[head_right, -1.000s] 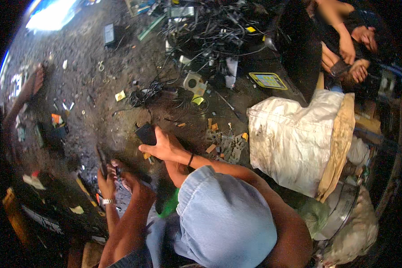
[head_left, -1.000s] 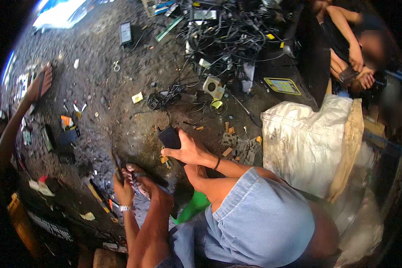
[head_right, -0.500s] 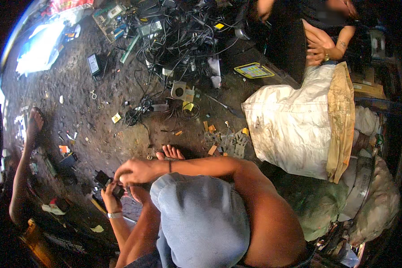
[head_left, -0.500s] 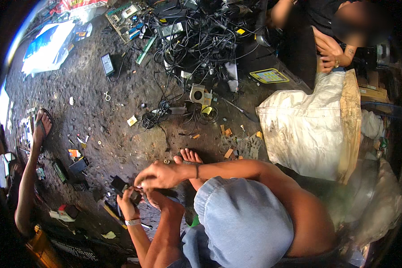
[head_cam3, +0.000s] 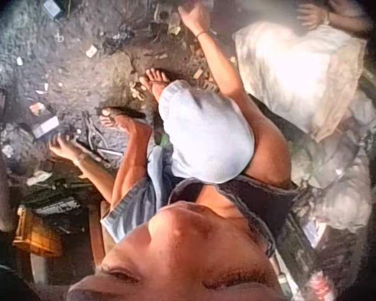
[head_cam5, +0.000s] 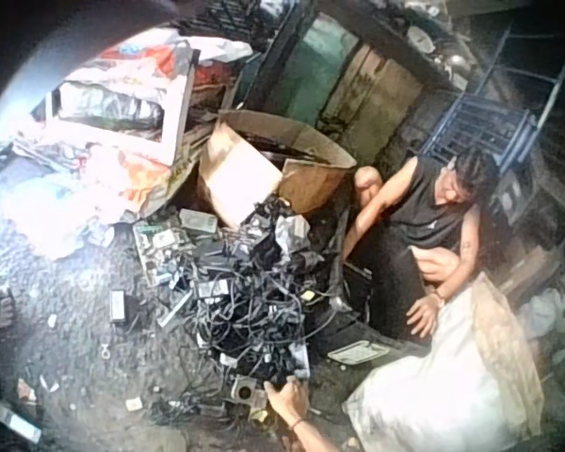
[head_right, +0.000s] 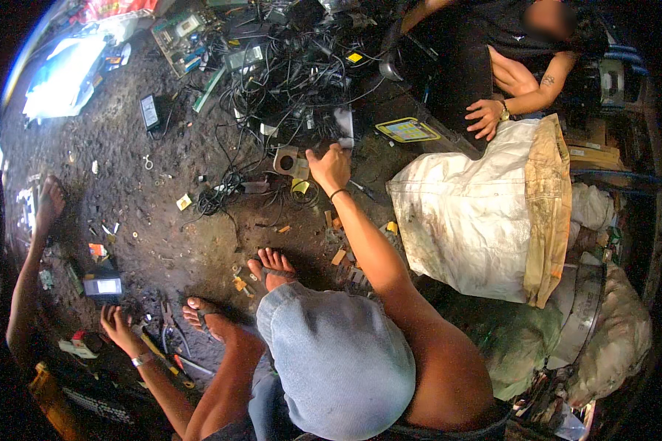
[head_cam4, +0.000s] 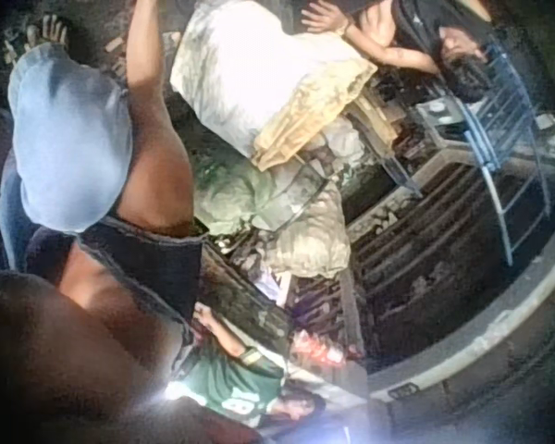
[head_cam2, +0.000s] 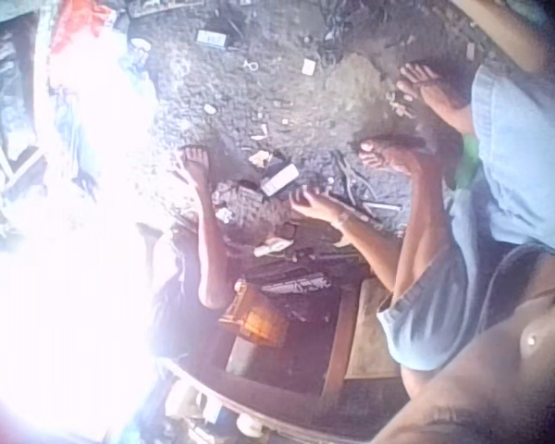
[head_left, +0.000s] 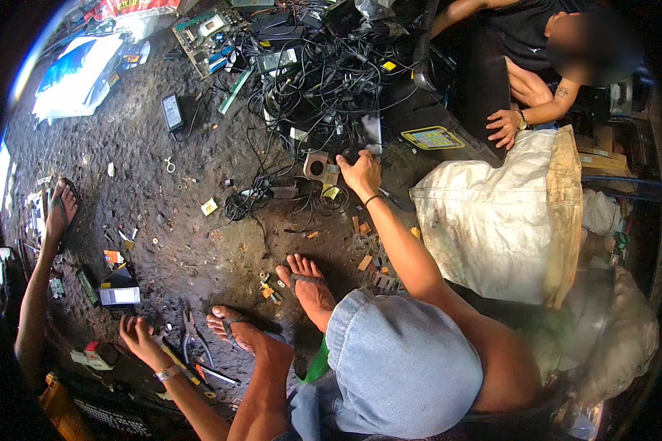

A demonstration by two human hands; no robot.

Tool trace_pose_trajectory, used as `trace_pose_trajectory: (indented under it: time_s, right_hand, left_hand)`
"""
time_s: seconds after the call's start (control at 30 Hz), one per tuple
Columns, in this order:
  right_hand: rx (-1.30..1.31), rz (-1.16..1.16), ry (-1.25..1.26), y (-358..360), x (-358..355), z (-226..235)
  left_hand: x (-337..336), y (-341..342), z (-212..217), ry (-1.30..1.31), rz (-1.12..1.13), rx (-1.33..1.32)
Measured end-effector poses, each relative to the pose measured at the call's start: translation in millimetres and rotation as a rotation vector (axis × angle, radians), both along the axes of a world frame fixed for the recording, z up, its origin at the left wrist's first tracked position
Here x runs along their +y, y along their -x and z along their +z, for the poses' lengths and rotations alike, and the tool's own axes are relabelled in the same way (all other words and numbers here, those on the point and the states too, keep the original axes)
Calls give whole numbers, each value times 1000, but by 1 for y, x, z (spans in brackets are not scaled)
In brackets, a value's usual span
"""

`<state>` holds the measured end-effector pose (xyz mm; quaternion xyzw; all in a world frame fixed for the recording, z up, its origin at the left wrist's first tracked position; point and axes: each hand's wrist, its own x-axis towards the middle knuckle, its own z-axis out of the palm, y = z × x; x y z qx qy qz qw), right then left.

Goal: The person sits on the floor and uses pliers to pry open and break apart black plastic electronic power adapters. They repeatedly pick up adapters, apply force with the pliers to separate the casing, and place the broken pieces aside.

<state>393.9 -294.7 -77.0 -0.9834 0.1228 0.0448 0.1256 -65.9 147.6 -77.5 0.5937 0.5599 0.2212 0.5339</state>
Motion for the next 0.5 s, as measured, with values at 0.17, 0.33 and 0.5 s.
trace_pose_trajectory:
  time_s: [0.17, 0.33, 0.5]
  right_hand:
    - [65, -40, 158, -23, -9, -24]
    - [314, 34, -239, -19, -13, 10]
    - [660, 142, -1451, 47, -15, 71]
  left_hand:
    - [-72, 40, -40, -395, -537, 625]
    - [-133, 59, -25, -412, -647, 959]
    - [-139, 62, -11, -360, -683, 1068]
